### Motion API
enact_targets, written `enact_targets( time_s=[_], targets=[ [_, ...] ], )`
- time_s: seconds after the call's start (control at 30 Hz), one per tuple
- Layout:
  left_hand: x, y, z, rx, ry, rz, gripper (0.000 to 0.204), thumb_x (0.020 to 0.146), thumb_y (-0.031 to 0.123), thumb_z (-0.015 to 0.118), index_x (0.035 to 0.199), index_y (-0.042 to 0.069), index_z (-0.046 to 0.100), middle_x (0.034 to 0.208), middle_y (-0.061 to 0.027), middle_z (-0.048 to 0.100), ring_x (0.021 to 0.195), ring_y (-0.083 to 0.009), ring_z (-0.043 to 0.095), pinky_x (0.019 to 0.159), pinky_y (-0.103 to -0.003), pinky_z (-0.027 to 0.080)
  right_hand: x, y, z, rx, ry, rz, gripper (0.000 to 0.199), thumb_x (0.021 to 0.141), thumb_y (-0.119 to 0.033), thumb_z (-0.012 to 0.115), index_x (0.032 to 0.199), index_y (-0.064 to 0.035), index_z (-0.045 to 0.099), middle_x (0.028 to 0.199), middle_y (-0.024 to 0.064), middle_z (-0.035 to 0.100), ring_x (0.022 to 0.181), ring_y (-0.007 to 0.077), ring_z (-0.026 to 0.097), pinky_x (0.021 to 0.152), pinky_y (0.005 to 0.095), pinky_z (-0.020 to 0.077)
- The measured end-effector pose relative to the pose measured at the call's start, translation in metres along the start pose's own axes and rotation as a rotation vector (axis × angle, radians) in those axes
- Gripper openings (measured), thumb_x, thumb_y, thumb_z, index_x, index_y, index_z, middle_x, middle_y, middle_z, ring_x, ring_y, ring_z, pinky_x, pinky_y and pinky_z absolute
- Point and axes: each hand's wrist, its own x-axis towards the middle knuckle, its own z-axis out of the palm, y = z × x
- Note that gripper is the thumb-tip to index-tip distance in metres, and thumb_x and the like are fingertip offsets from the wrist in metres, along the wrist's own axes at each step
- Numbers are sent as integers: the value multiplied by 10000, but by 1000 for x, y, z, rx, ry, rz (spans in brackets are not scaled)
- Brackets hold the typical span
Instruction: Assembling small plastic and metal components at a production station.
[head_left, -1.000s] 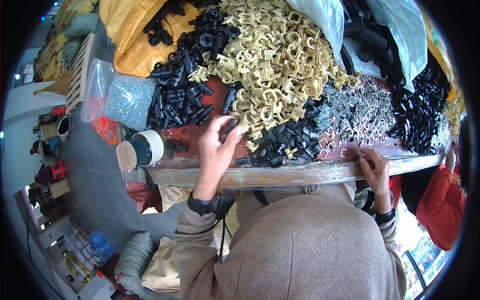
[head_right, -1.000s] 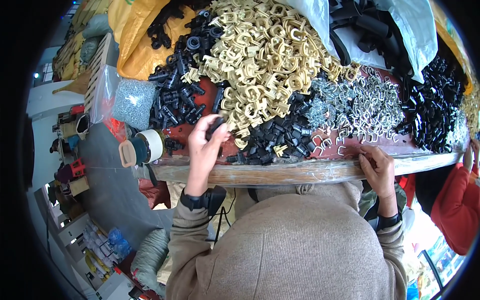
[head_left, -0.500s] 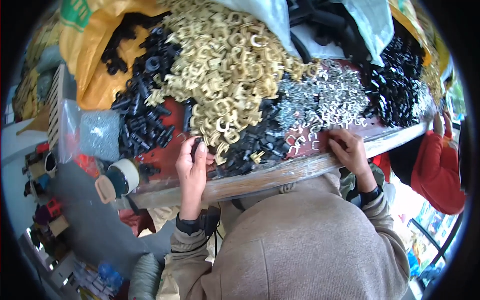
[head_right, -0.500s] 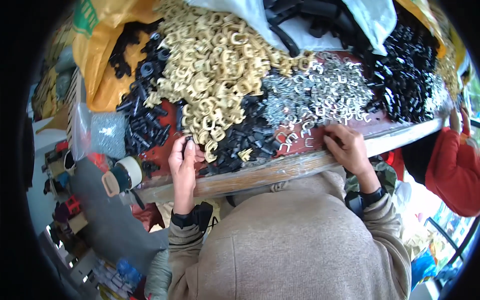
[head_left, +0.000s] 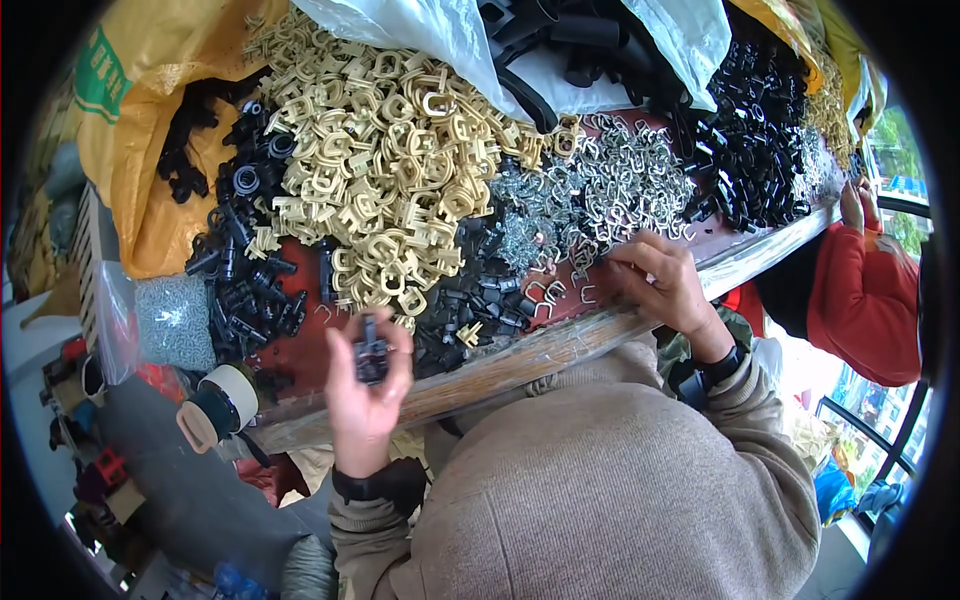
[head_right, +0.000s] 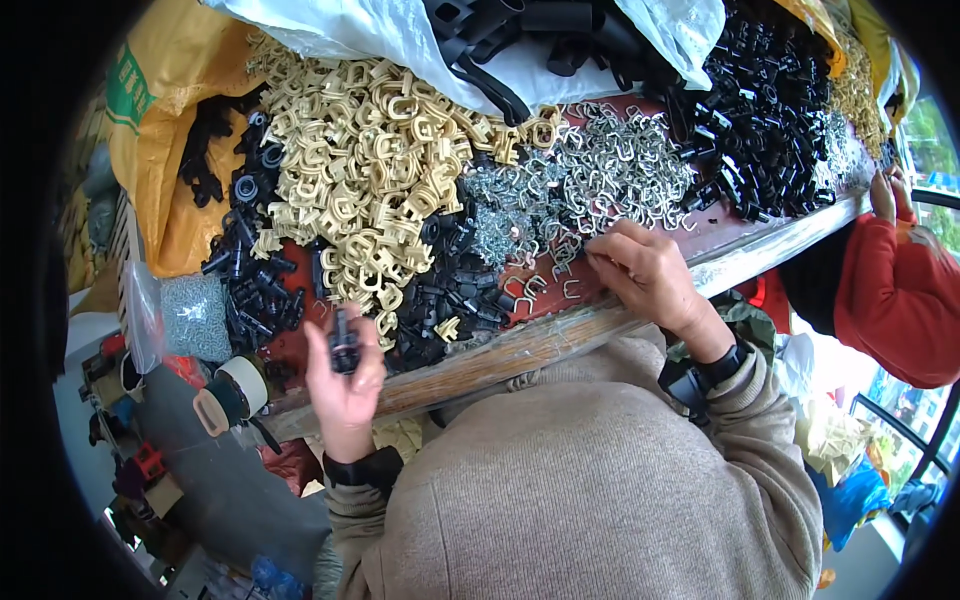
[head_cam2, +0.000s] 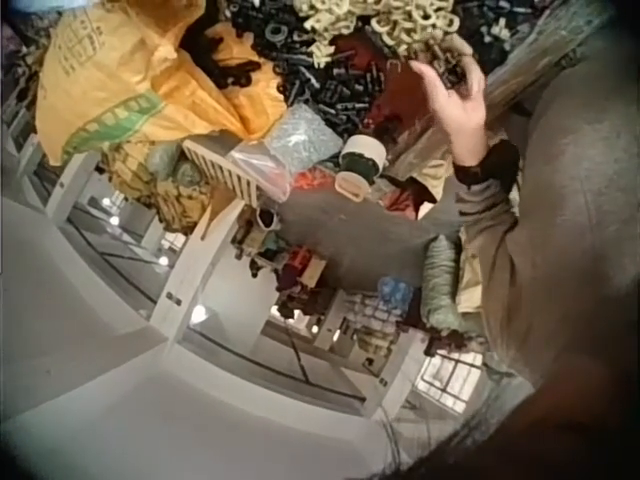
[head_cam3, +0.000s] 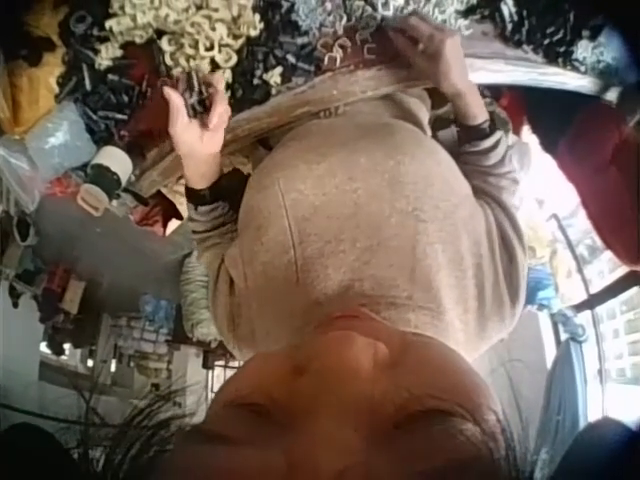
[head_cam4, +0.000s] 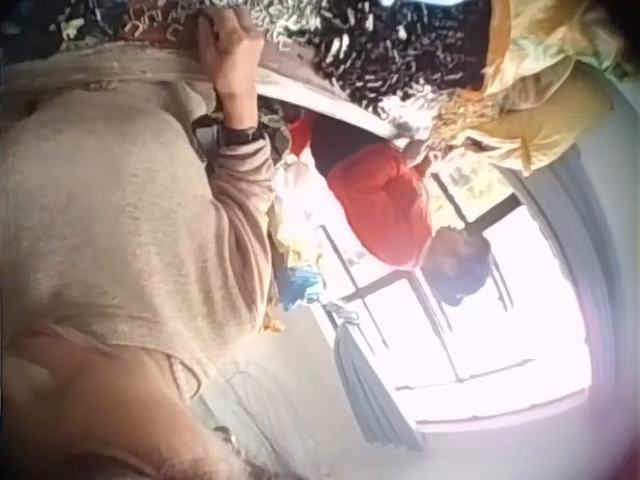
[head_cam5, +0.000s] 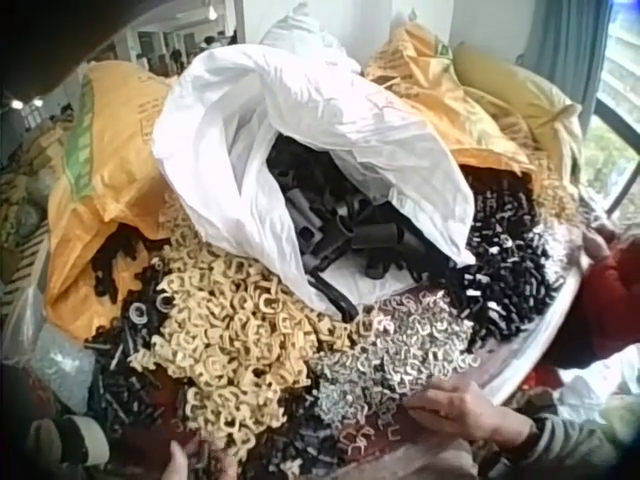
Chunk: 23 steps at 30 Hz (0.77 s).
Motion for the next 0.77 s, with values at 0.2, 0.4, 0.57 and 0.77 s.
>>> enact_targets(
  time_s=[0.2,0.4,0.57,0.77],
  targets=[
    [12,-21,26,351,-155,-217,368,834,226,419,1135,28,344,815,-104,462,494,-90,408,394,-176,309,11,-12,23,-68,-121,-279,170,640,-23,602,800,-11,547,669,83,502,535,202,507,454,290,410],
    [11,-26,25,297,-143,-322,408,808,177,460,1161,32,315,821,-113,462,533,-95,419,411,-180,313,14,-18,39,-345,-231,-253,158,633,-47,580,779,-31,521,658,66,480,514,224,501,444,314,412],
    [5,-28,19,399,-137,-329,409,822,203,459,1168,40,315,839,-119,472,544,-93,423,434,-170,313,10,-9,41,-374,-234,-175,111,655,-57,557,752,-40,505,650,70,468,509,230,497,448,320,411],
    [4,-36,13,449,-206,-309,452,818,244,483,1192,63,304,868,-124,475,554,-91,434,446,-168,314,11,-11,33,-286,-150,-117,111,674,-76,559,760,-54,493,677,89,478,551,253,521,475,330,420]
  ],
)
